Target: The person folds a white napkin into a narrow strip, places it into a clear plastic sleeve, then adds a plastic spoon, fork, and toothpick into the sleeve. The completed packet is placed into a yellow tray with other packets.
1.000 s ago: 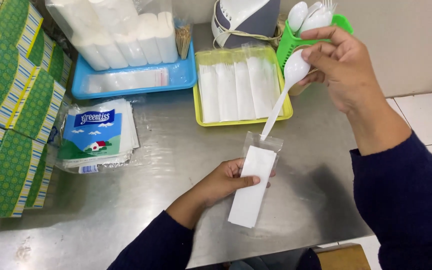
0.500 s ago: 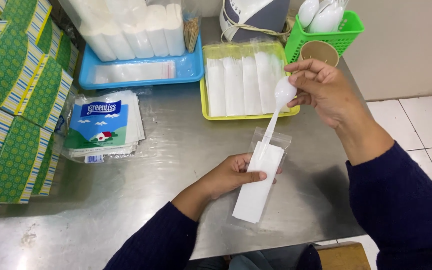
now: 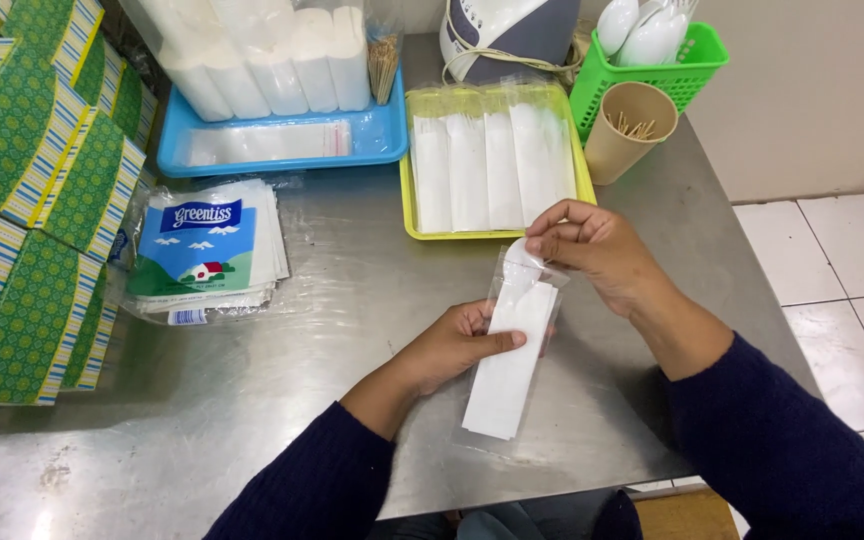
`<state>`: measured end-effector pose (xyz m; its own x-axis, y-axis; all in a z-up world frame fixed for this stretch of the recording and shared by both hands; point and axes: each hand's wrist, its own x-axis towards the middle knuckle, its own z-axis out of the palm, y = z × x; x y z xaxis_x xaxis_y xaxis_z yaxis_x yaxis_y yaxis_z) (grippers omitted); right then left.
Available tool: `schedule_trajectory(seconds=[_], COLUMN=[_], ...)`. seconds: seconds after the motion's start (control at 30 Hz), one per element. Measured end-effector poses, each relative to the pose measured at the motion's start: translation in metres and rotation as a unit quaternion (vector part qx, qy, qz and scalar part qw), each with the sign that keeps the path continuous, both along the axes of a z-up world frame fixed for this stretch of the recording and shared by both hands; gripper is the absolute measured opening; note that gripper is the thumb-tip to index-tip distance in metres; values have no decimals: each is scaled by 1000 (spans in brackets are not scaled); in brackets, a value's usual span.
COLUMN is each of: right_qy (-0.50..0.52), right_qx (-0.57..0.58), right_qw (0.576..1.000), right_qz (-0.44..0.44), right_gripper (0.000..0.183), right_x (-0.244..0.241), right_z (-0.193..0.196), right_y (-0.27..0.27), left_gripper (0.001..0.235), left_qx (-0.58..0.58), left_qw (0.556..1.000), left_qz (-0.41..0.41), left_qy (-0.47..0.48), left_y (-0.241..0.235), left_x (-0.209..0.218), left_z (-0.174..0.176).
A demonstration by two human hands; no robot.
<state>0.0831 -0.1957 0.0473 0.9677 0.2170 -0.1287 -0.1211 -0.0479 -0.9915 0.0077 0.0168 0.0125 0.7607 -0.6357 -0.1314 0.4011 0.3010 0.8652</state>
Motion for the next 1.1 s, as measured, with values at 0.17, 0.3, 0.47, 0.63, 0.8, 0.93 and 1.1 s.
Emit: schedule_trajectory(seconds=[0.17,0.3,0.47,0.63,0.8,0.93,1.1], right_qy=[19,47,-114,-340,-324,-294,-377], right_qx=[10,17,-18,-227,-453,-500,-513], right_qw=[999,999,993,881,790,786,748], right_qz=[-34,-7,-35,-236,-257,-213,-186], right_gripper=[29,57,20,19,32,36,18], right_x=[-14,-22,65,172,260,295,320], right_z=[1,8,-1,46,44,33,28], right_y=[9,13,-51,-136,-178,-187,-229], left_gripper=[34,35,41,50,46,49,47], left_qx=[19,41,63,73,30,82,81], left_qw=[1000,999,997,995,996,988,990], left_qz=[11,21,15,11,9,-6,-27], left_qy=[12,25,43,63,88,129,110], left_y=[0,2,1,-4,-6,-5,-2], left_x=[1,0,-1,-1,-1,-3,0], left_z=[8,11,19,11,-14,23,22])
